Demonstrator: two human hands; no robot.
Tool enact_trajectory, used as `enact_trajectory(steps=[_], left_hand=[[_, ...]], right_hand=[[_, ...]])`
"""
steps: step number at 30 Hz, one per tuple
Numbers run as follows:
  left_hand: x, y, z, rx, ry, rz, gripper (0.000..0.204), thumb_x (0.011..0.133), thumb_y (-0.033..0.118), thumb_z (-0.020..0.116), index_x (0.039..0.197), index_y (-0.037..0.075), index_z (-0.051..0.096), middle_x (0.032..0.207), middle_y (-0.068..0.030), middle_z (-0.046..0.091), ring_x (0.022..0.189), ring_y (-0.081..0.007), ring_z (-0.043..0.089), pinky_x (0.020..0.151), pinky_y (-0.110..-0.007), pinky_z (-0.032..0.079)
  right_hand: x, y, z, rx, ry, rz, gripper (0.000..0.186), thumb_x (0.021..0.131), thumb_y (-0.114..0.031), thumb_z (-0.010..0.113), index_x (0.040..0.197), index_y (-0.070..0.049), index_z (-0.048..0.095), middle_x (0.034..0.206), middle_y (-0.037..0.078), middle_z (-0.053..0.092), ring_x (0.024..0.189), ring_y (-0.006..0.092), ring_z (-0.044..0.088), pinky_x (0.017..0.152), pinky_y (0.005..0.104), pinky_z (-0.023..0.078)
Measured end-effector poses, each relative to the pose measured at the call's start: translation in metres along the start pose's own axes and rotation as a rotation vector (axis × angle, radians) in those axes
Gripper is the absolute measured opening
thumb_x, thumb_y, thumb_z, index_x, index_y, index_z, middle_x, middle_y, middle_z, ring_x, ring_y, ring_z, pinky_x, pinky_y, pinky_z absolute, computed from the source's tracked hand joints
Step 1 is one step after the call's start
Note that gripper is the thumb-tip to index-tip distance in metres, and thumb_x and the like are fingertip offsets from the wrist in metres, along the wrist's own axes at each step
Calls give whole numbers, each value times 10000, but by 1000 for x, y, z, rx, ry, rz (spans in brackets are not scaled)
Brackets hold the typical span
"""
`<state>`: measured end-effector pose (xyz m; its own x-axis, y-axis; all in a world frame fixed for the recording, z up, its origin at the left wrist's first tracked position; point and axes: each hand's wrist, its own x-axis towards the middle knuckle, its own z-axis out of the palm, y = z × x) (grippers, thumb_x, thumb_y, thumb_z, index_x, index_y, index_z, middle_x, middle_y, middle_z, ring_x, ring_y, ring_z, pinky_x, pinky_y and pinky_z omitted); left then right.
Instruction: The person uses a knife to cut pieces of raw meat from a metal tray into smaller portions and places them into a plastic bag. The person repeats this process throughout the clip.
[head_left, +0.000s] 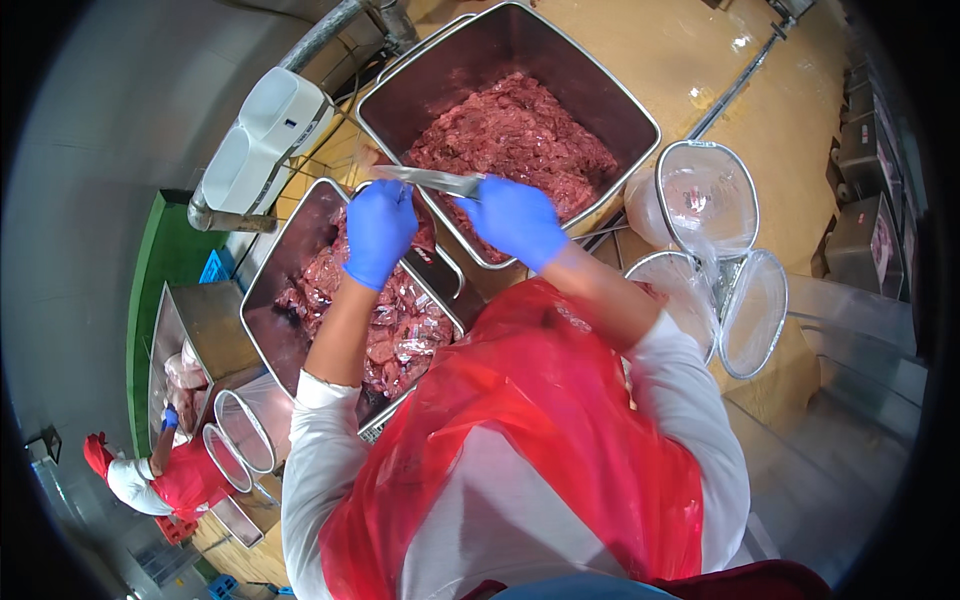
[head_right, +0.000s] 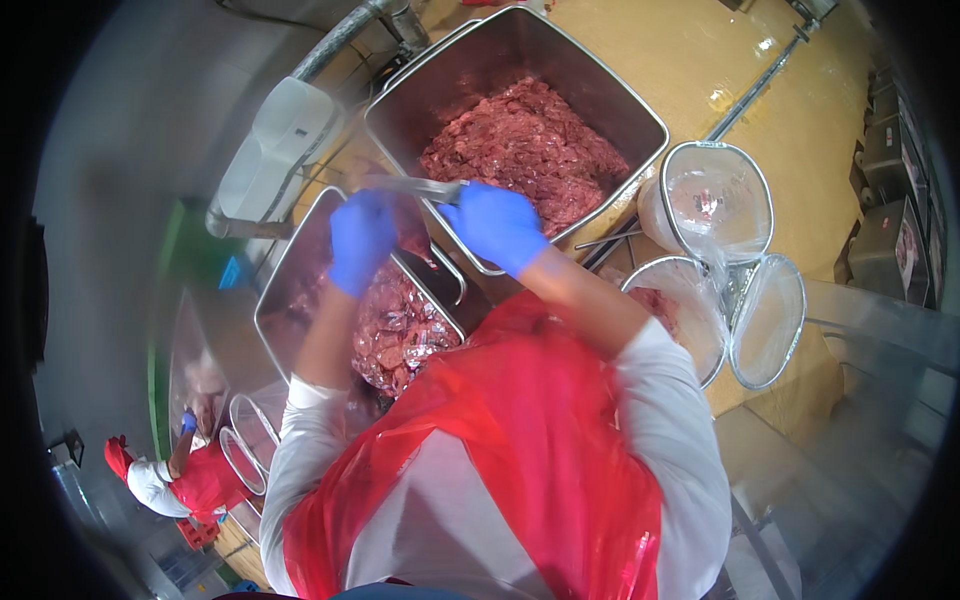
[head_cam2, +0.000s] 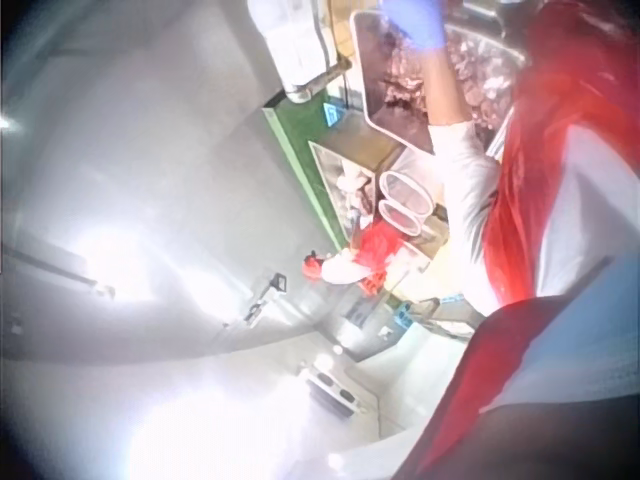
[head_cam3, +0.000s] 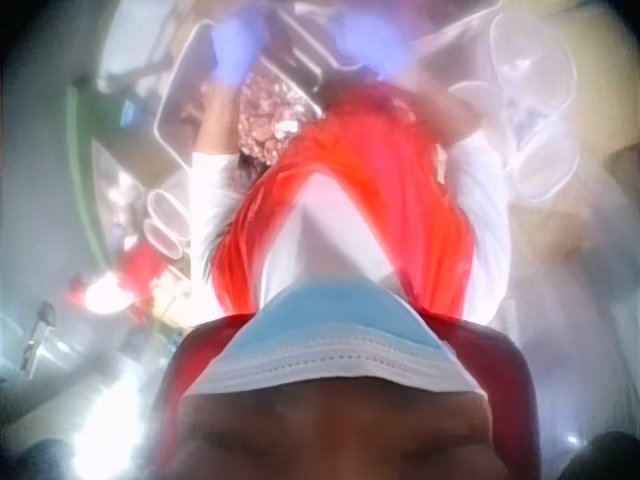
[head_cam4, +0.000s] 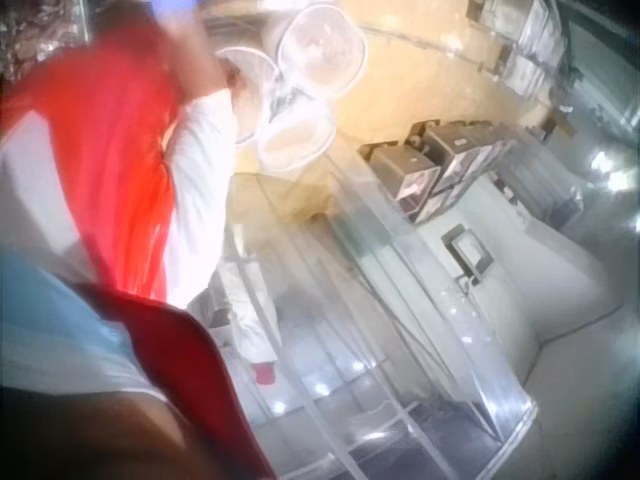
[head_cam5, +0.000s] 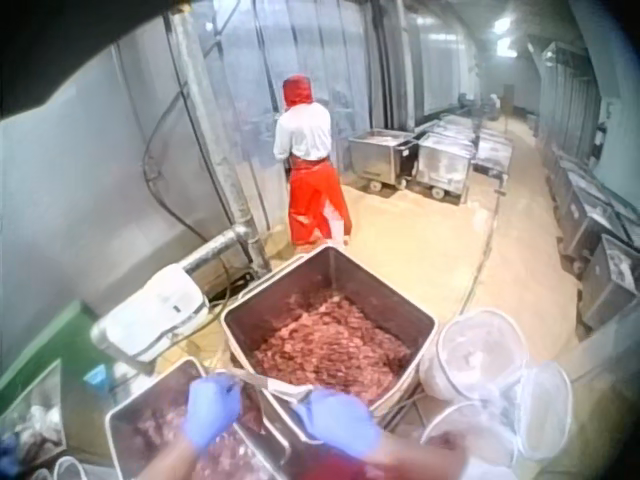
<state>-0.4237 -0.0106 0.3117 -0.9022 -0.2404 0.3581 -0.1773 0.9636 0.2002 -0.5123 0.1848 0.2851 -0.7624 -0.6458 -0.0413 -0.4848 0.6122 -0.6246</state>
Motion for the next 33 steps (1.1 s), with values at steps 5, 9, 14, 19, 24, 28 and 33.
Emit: enact_trajectory(steps=[5, 9, 14, 19, 24, 28, 33], left_hand=[[-7, -24, 3, -238, 121, -160, 144, 879, 143, 669, 848, 10, 715, 765, -198, 669, 694, -359, 655, 643, -407, 518], [-9, -34, 18, -361, 133, -344, 151, 882, 142, 674, 884, 2, 729, 802, -201, 688, 707, -321, 683, 659, -382, 525], [-17, -13, 37, -282, 35, -185, 140, 870, 132, 671, 864, 3, 723, 830, -205, 691, 730, -361, 674, 697, -416, 541], [-23, 24, 41, -195, -90, -82, 122, 867, 120, 658, 871, 23, 732, 869, -209, 697, 781, -372, 680, 720, -429, 546], [-20, 12, 51, -377, -68, -411, 176, 876, 165, 688, 879, -5, 731, 795, -183, 693, 667, -250, 676, 664, -364, 536], [-10, 32, 77, -951, -72, -710, 176, 904, 145, 691, 866, -26, 716, 746, -76, 687, 607, -119, 602, 590, -276, 490], [14, 96, 98, -1413, -40, -932, 122, 913, 100, 673, 827, 16, 690, 720, -29, 653, 604, -98, 581, 572, -232, 463]], right_hand=[[44, 19, 2, -150, -48, -86, 483, 946, -479, 544, 989, -17, 677, 913, 205, 709, 848, 384, 700, 748, 485, 554], [0, 67, -40, -181, -114, 28, 470, 949, -472, 552, 997, -21, 676, 879, 206, 705, 824, 396, 693, 733, 500, 550], [-30, 54, -23, -58, -160, 21, 433, 949, -456, 558, 1042, -49, 674, 909, 212, 702, 845, 400, 689, 761, 507, 543], [35, 26, 46, 37, -107, 3, 443, 937, -487, 562, 1058, -78, 681, 968, 205, 704, 892, 403, 683, 789, 504, 539], [52, 115, -2, -115, -127, 116, 465, 972, -487, 487, 1113, -100, 702, 1053, 184, 706, 953, 395, 676, 818, 488, 533], [41, 280, -61, -162, -95, 452, 611, 954, -584, 485, 1028, -35, 740, 980, 208, 723, 951, 373, 697, 843, 464, 541], [-40, 224, 33, 919, -367, 541, 395, 858, -386, 764, 1010, -25, 714, 857, 74, 718, 819, 143, 694, 711, 301, 540]])
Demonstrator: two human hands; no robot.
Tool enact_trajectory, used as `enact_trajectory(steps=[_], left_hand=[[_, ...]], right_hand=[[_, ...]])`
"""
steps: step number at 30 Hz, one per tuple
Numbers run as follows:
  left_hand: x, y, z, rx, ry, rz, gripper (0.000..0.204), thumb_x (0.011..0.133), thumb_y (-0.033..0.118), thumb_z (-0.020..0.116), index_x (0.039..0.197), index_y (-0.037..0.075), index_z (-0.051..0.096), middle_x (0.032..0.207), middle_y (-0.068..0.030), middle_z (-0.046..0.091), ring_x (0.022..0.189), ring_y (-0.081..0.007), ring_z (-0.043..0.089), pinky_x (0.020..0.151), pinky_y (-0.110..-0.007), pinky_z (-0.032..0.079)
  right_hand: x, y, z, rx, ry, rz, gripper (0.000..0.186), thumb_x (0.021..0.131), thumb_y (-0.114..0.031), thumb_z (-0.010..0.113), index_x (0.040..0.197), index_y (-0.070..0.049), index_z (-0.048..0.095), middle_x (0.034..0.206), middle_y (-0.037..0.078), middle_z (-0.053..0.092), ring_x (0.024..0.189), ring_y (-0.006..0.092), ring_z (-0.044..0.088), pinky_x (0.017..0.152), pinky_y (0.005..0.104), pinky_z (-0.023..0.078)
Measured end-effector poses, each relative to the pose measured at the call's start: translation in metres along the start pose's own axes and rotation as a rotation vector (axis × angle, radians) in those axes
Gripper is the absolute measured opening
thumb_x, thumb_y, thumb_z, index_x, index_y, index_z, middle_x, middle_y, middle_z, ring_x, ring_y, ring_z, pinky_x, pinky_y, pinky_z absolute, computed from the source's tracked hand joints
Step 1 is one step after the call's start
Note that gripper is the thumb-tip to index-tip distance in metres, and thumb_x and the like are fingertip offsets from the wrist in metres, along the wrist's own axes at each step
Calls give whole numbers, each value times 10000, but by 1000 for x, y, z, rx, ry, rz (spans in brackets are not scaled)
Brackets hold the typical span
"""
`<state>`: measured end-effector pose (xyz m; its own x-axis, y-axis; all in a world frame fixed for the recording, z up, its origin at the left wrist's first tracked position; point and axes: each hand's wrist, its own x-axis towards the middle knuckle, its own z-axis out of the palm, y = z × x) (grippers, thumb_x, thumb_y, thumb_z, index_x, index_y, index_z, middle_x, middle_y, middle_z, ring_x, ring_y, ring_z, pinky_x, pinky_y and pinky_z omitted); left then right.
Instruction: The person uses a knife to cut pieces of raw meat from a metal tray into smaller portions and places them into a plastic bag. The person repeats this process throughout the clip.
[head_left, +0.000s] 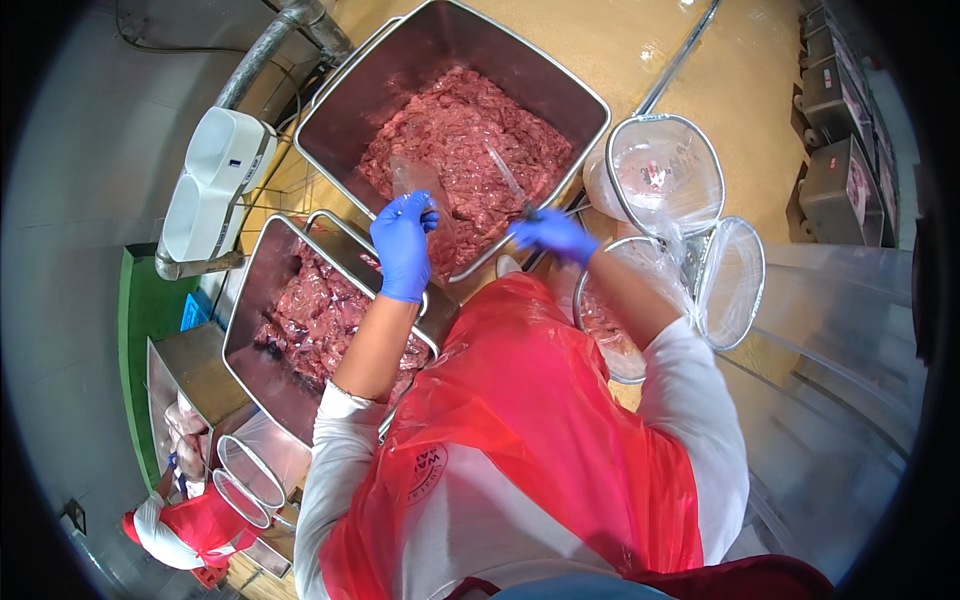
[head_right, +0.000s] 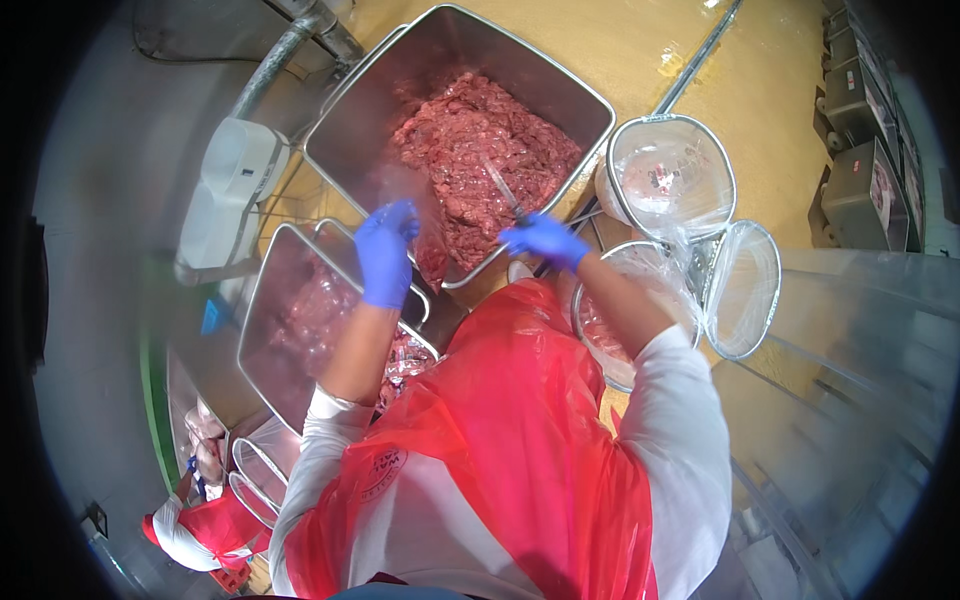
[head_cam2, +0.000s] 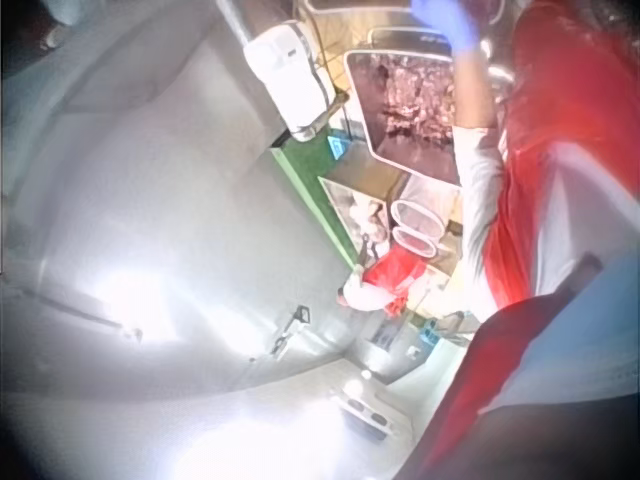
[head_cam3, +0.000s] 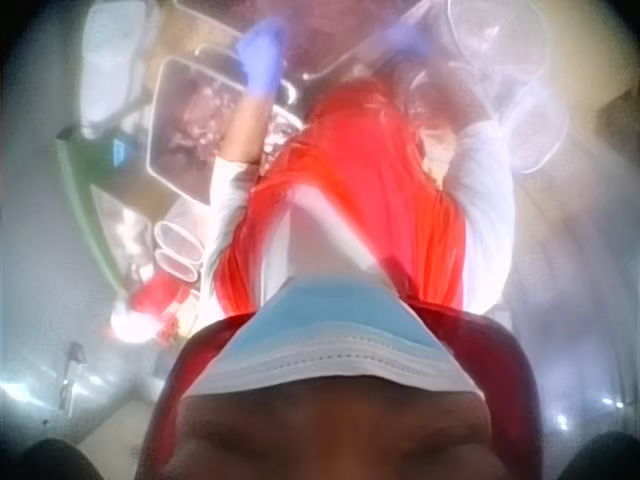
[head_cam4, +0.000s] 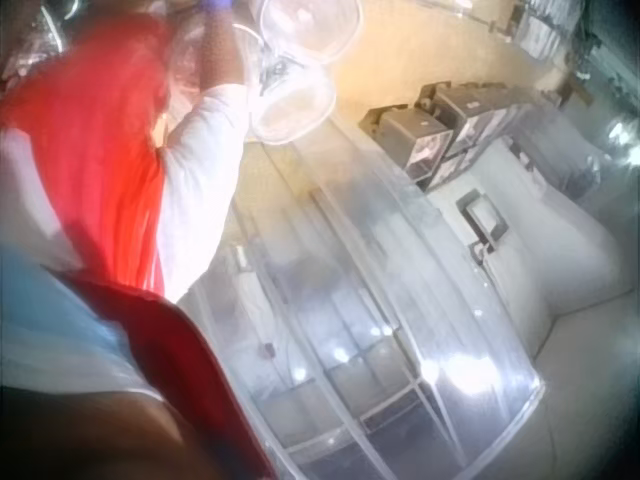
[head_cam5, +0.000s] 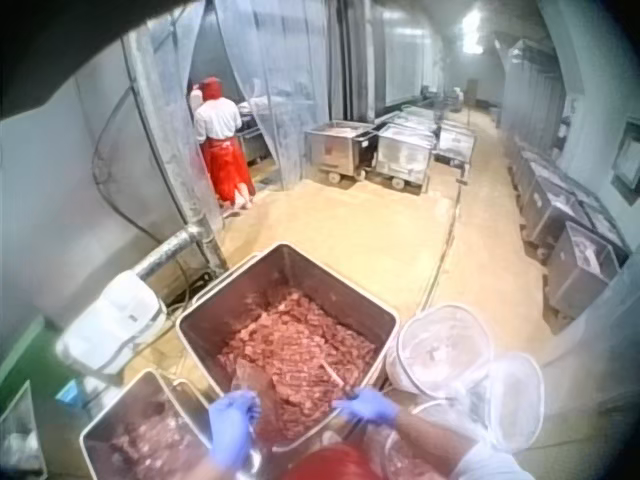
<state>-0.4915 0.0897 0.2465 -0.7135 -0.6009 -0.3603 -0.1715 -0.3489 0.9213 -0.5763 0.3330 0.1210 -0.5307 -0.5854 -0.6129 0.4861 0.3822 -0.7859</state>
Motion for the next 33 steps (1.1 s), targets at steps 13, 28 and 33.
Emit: enact_trajectory(steps=[13, 28, 33], left_hand=[[117, 22, 37, -14, -30, -25, 135, 884, 107, 654, 799, 5, 678, 704, -70, 652, 584, -143, 601, 538, -269, 480], [132, -10, -51, -35, -1, 27, 496, 967, 468, 598, 867, -13, 665, 773, -73, 655, 617, -151, 605, 568, -267, 498], [72, -87, -208, -78, 115, -56, 320, 965, 317, 638, 888, 8, 677, 773, -39, 646, 620, -110, 578, 552, -240, 450]], right_hand=[[-2, -76, -11, 707, 379, -280, 240, 844, 41, 696, 885, -70, 487, 779, 70, 611, 652, 190, 642, 620, 274, 547], [29, -289, -8, 200, 461, -641, 201, 776, 41, 696, 671, -17, 535, 659, 68, 567, 609, 153, 618, 561, 255, 504], [77, -292, 12, 2, 650, -512, 133, 776, 3, 704, 707, 54, 601, 711, 110, 638, 597, 184, 658, 514, 271, 522]])
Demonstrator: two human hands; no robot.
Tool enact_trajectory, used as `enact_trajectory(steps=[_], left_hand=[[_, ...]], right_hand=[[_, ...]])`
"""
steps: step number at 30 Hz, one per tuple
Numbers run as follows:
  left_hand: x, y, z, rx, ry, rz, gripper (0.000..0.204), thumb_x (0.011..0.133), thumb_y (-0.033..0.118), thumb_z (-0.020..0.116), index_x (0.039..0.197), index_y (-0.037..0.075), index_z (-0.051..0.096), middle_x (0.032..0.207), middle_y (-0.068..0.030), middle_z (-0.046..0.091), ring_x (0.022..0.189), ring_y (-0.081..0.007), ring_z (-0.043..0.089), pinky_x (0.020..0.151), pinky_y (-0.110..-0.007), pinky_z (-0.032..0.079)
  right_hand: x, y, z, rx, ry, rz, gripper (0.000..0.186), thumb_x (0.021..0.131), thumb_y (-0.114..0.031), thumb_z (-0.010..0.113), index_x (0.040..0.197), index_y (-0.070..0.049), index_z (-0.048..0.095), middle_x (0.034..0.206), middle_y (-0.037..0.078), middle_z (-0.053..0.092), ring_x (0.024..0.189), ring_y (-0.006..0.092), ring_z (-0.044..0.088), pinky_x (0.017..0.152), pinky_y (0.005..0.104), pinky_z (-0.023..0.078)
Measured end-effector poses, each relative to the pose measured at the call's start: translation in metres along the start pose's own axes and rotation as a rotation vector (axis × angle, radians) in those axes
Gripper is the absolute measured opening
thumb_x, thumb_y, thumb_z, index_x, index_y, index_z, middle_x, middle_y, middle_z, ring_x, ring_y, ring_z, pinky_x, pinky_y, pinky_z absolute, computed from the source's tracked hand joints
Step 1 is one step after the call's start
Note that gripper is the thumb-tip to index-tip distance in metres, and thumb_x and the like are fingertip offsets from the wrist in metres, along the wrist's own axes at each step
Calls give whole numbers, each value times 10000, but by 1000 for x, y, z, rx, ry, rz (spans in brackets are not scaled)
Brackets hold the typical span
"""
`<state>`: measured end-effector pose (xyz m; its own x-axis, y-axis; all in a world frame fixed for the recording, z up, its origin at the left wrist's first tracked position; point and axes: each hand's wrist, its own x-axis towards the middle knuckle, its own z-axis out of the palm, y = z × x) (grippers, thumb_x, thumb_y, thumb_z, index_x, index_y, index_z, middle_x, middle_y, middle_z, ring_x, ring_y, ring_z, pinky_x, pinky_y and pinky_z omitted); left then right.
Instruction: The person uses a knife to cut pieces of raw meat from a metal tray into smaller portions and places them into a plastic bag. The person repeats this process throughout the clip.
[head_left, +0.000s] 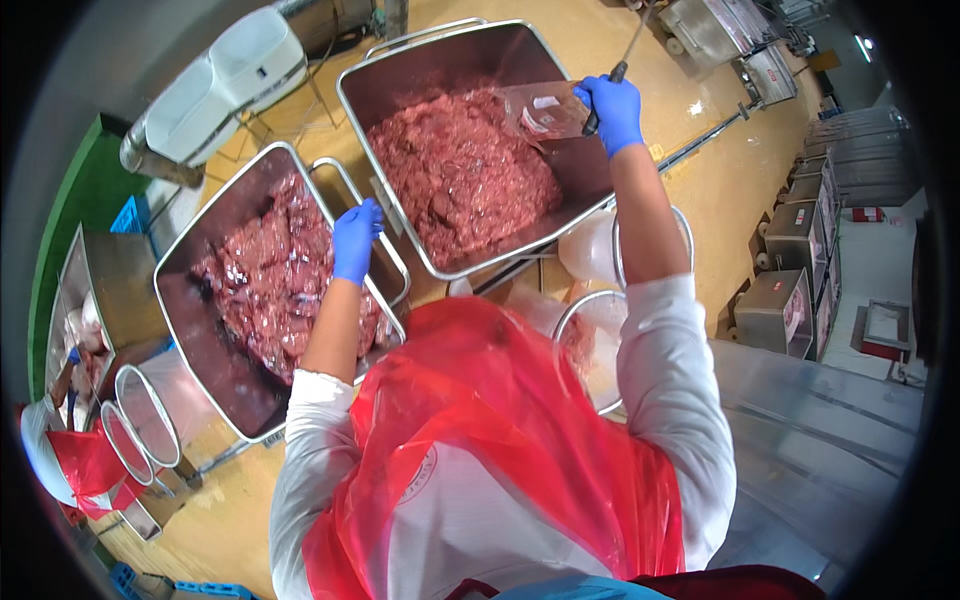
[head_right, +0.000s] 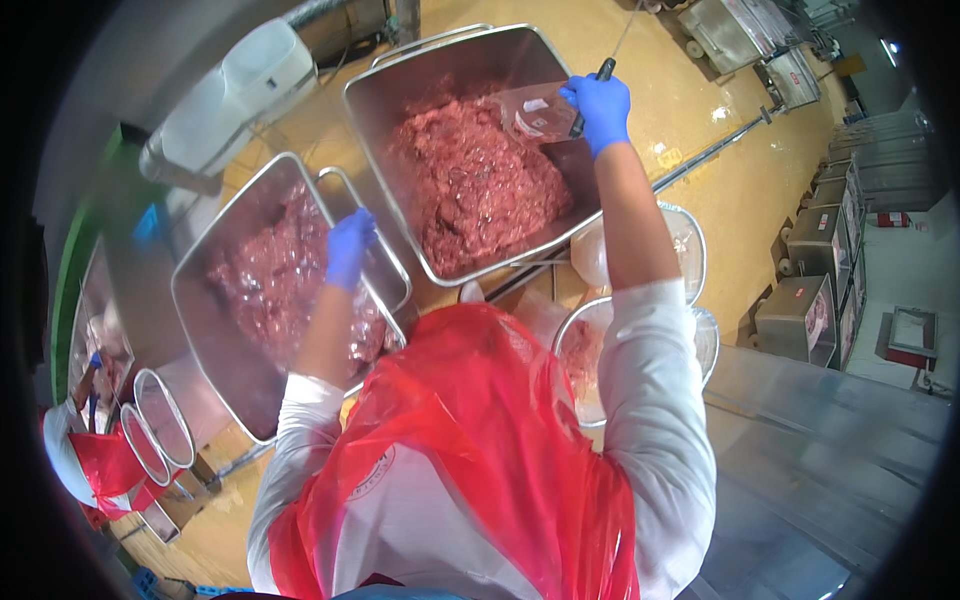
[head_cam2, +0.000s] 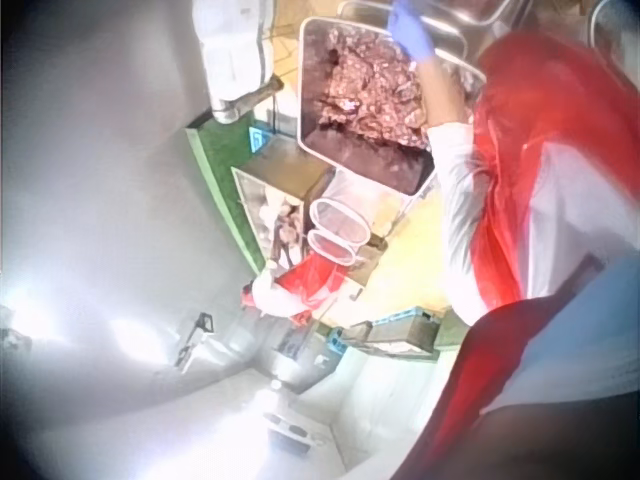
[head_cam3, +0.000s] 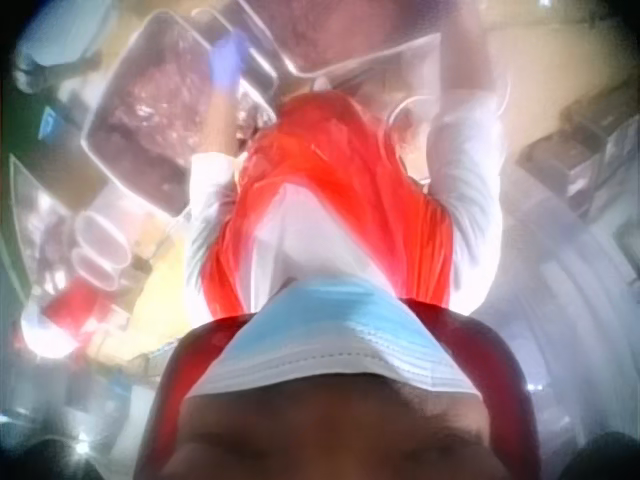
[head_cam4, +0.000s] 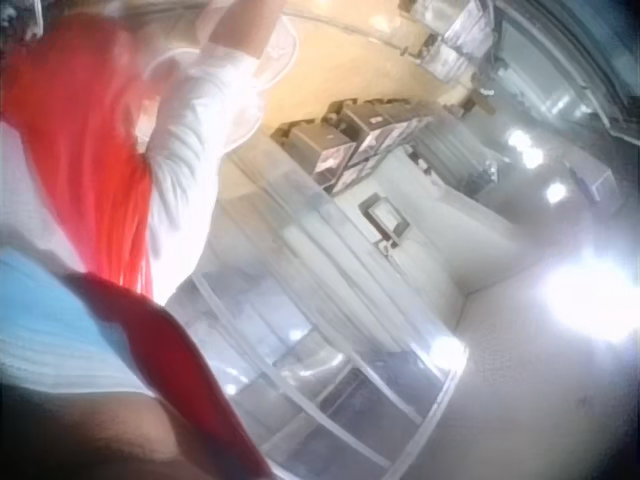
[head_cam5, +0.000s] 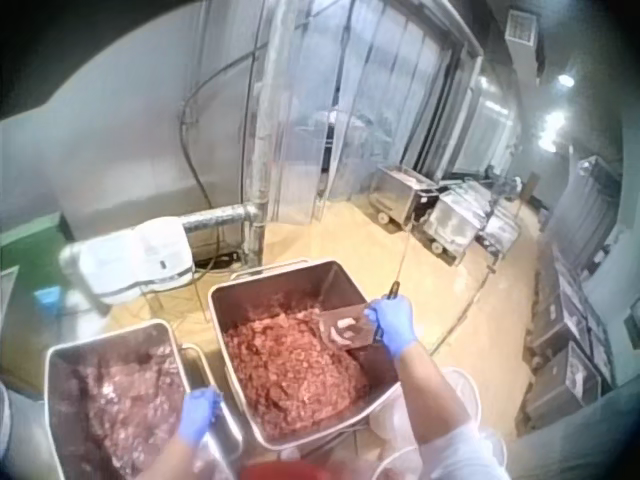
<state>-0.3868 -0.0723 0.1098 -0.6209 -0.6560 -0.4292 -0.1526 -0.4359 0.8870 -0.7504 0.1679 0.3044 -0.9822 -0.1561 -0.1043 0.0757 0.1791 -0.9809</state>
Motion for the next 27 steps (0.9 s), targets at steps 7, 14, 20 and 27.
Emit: enact_trajectory(steps=[7, 14, 20, 27], left_hand=[[-54, -172, -229, 364, 235, -30, 229, 962, 242, 644, 887, 28, 681, 726, -16, 628, 565, -93, 544, 499, -238, 424], [-48, -283, -274, 425, 290, -121, 271, 893, 265, 636, 925, 7, 714, 831, -96, 698, 773, -238, 651, 715, -371, 503], [9, -304, -256, 959, 82, -197, 330, 849, 386, 661, 978, 94, 743, 991, -173, 719, 949, -365, 687, 874, -423, 537], [119, -315, -213, 1328, 225, 21, 275, 832, 173, 640, 1099, 123, 675, 1104, -189, 655, 984, -382, 656, 878, -467, 534]], right_hand=[[-5, 50, 38, -110, 57, 206, 99, 759, 10, 689, 737, 87, 631, 720, 107, 645, 605, 181, 662, 508, 270, 506], [-67, 100, -39, -44, 76, 222, 146, 906, -105, 619, 928, 8, 708, 826, 15, 648, 699, 95, 573, 625, 252, 457], [-264, 44, -134, -220, 442, 276, 167, 1006, -216, 470, 863, -148, 522, 681, -47, 412, 581, 92, 389, 498, 274, 338], [-494, 109, -285, -207, 678, 694, 285, 937, -276, 528, 696, -158, 435, 569, 3, 426, 431, 157, 400, 399, 319, 367]])
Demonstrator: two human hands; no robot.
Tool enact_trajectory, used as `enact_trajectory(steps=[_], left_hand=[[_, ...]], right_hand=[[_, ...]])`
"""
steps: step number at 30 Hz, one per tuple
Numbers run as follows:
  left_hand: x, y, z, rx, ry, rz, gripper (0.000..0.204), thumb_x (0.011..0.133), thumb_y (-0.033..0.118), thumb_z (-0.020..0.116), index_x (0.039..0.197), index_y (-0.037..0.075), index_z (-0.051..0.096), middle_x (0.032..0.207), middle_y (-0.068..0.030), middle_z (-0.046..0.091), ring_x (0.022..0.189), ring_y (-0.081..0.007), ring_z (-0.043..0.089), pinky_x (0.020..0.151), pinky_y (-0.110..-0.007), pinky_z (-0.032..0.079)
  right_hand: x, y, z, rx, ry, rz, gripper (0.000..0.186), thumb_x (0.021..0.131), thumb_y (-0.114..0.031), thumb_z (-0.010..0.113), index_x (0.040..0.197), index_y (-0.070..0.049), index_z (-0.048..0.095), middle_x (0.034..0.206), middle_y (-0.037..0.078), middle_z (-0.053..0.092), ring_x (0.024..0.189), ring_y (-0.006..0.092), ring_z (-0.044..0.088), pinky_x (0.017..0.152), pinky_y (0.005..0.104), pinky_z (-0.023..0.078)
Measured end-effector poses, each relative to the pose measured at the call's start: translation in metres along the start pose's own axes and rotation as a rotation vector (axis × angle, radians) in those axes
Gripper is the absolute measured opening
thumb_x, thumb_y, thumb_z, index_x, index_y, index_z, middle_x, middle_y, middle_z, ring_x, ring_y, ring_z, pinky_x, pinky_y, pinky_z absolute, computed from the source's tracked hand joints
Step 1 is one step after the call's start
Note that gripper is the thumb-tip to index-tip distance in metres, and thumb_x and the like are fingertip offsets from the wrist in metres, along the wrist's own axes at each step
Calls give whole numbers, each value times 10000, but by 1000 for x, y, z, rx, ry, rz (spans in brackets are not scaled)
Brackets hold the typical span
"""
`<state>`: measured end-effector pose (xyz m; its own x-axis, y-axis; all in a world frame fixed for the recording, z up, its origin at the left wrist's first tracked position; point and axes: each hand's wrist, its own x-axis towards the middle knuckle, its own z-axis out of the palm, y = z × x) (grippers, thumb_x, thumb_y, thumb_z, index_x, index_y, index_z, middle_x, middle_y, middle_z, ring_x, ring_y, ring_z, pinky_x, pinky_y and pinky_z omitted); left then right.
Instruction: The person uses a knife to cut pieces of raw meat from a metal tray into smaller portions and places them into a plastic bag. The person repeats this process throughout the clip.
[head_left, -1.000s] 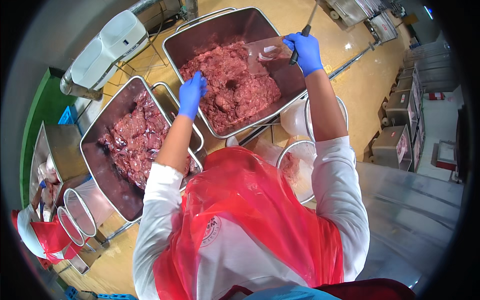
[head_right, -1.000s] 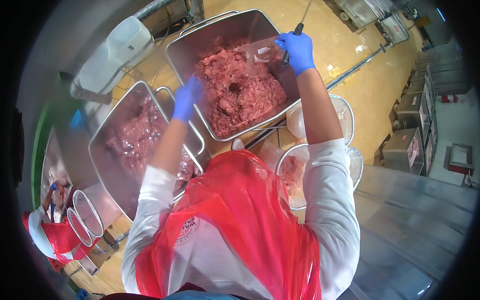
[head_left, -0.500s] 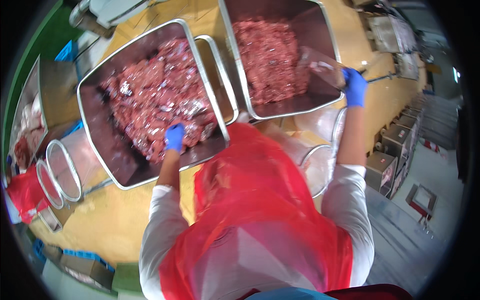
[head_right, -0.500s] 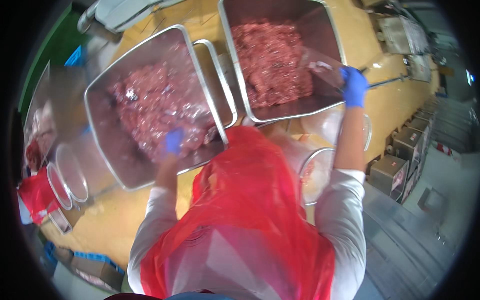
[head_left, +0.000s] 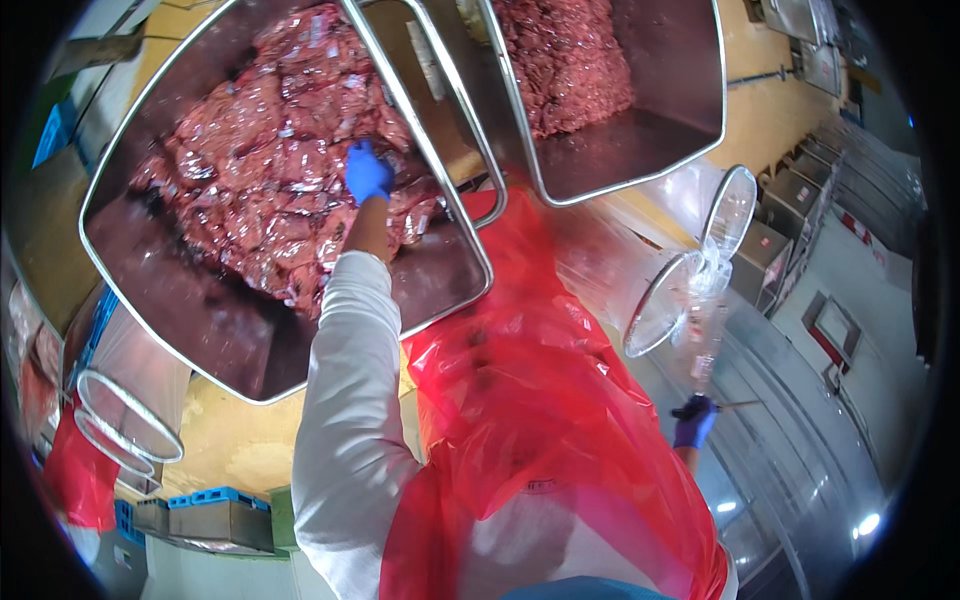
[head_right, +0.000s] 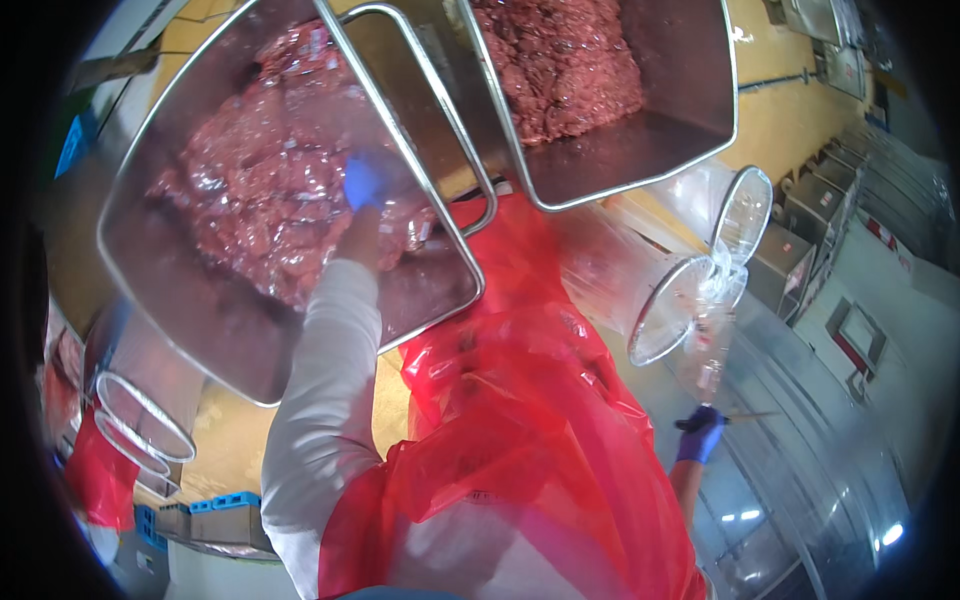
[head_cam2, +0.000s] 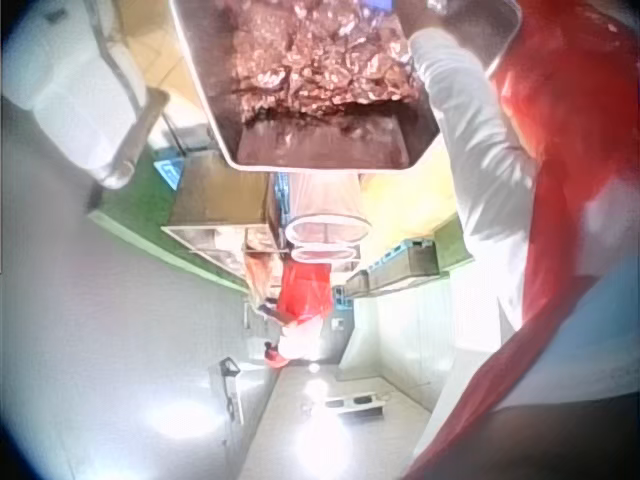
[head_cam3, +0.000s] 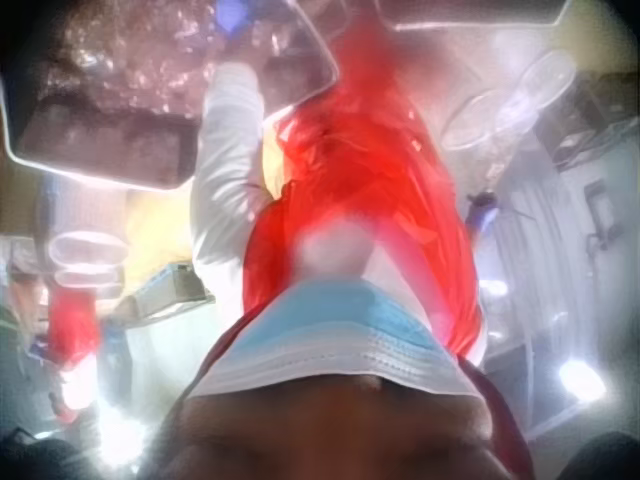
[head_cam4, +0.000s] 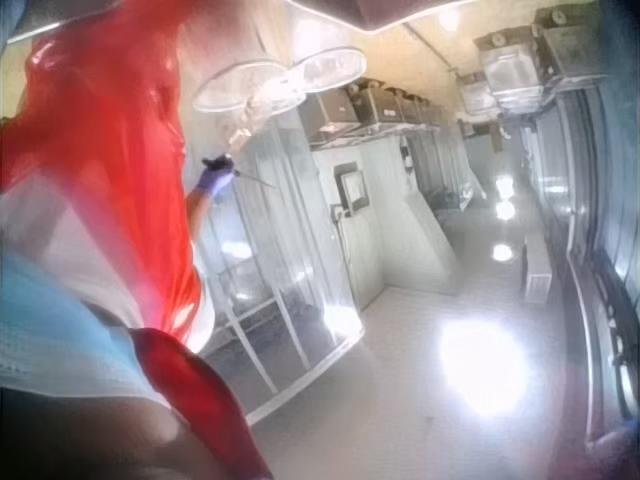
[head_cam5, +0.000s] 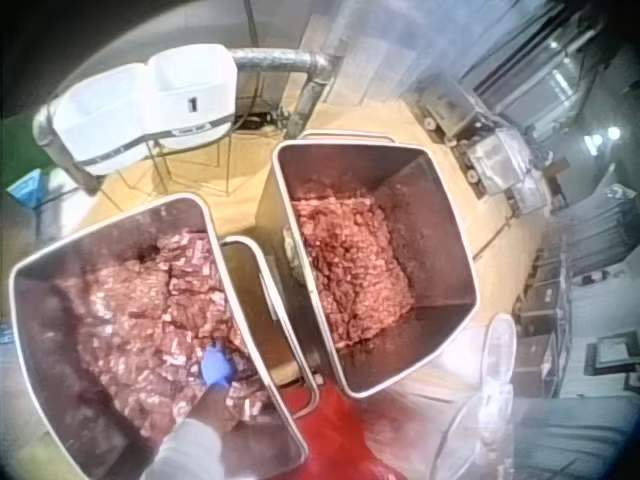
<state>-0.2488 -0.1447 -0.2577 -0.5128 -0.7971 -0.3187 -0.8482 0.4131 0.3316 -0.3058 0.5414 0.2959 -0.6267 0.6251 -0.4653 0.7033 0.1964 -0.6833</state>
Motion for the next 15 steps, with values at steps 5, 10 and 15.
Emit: enact_trajectory(steps=[5, 10, 15], left_hand=[[41, -5, 9, -61, -232, 92, 201, 853, 205, 595, 953, 95, 730, 982, -205, 692, 930, -392, 671, 845, -455, 542], [33, 10, -32, -16, -290, 226, 172, 840, 166, 584, 897, 62, 708, 942, -242, 691, 877, -418, 677, 788, -481, 551], [-26, 15, -114, -219, -162, 209, 169, 857, 170, 606, 877, 36, 706, 909, -232, 690, 839, -410, 679, 749, -458, 547]], right_hand=[[-28, 60, 40, -150, 302, 383, 370, 894, -347, 720, 766, -102, 474, 636, 89, 536, 558, 269, 622, 639, 349, 600], [0, 30, 87, -170, 14, 273, 319, 907, -326, 713, 893, -54, 547, 850, 127, 642, 800, 268, 689, 681, 341, 569], [-14, -20, 193, -403, -321, 33, 428, 921, -278, 695, 1174, 58, 612, 1051, 153, 680, 914, 249, 698, 754, 315, 522]])
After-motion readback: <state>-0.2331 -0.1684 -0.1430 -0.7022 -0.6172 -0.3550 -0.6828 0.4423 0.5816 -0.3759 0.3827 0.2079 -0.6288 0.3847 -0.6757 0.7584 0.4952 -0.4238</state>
